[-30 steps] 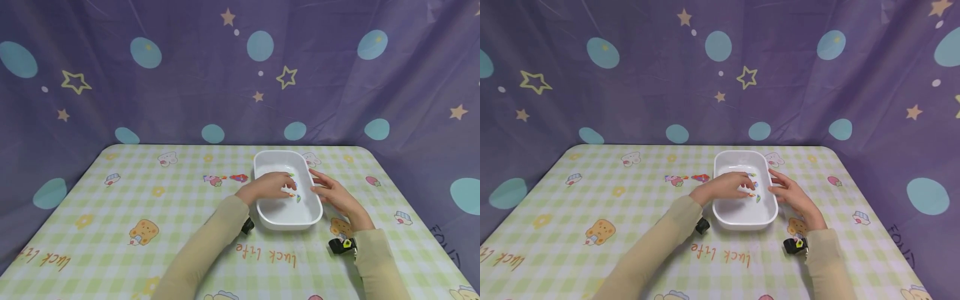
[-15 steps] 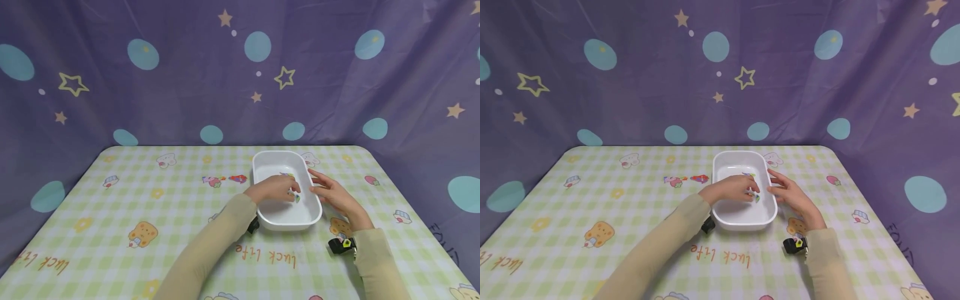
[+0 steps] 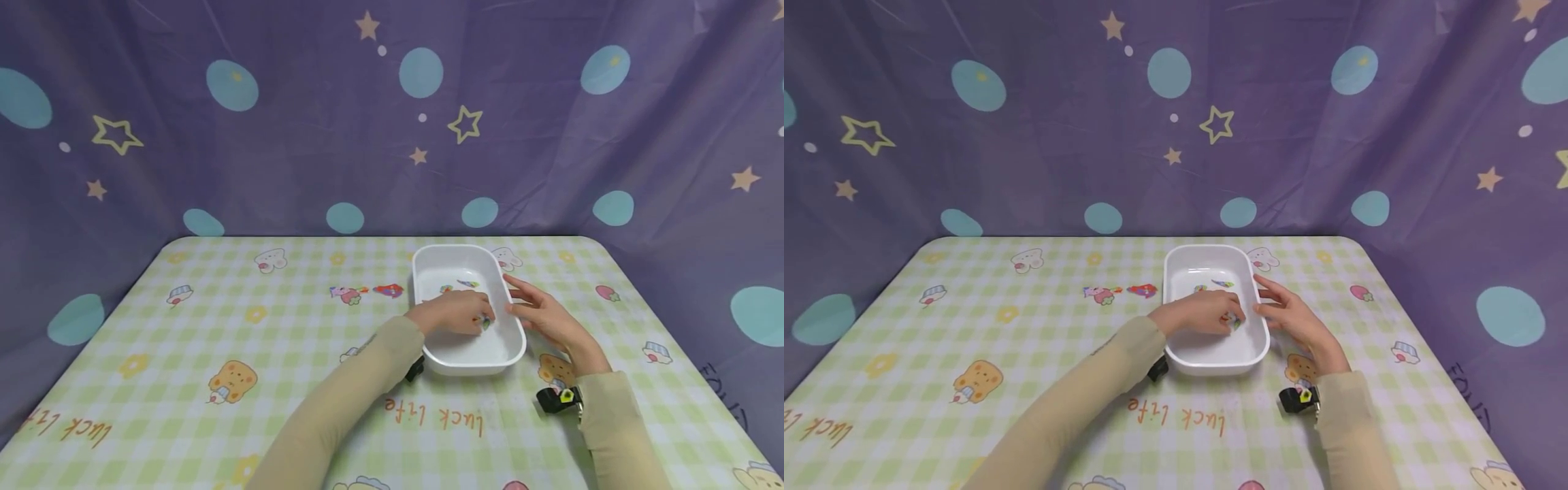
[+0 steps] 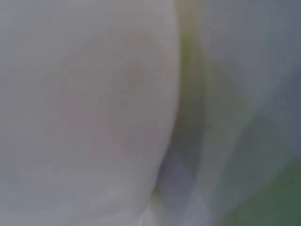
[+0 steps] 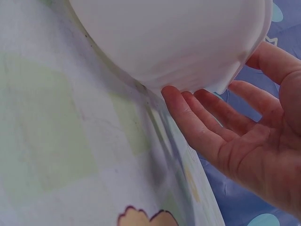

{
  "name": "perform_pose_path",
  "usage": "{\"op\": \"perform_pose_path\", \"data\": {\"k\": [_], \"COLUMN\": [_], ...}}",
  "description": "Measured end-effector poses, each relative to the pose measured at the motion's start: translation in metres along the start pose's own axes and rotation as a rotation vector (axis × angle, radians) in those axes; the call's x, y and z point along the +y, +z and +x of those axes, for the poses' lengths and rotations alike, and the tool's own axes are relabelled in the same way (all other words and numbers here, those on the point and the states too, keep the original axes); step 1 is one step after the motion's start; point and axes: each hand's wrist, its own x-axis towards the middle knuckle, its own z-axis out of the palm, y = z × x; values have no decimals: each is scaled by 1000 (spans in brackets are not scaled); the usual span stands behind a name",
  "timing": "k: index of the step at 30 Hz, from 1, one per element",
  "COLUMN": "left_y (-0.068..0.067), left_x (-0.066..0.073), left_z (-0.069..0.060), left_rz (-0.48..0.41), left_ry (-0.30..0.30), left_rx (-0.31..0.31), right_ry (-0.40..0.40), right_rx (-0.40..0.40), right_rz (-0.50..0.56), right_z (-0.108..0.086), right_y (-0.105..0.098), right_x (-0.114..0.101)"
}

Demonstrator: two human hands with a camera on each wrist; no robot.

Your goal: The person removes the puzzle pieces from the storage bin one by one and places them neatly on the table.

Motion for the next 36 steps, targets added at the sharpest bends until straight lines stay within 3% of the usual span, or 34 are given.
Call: {"op": "perform_pose_path", "data": {"k": [5, 12, 20, 36], "left_y": [-1, 1, 2, 0], "left_x": [2, 1, 1, -4], "left_z": [0, 4, 2, 0], "left_rz": [29, 9, -21, -141], "left_ry": [-1, -40, -37, -78], "left_rx": [-13, -20, -28, 33], "right_ry": [2, -5, -17, -12], "right_rx": [3, 6, 1, 3], "right_rz": [-8, -17, -31, -31], "right_z": [-1, -1, -2, -1], "right_y": [0, 0, 1, -1], "right_x": [0, 0, 2, 3]}}
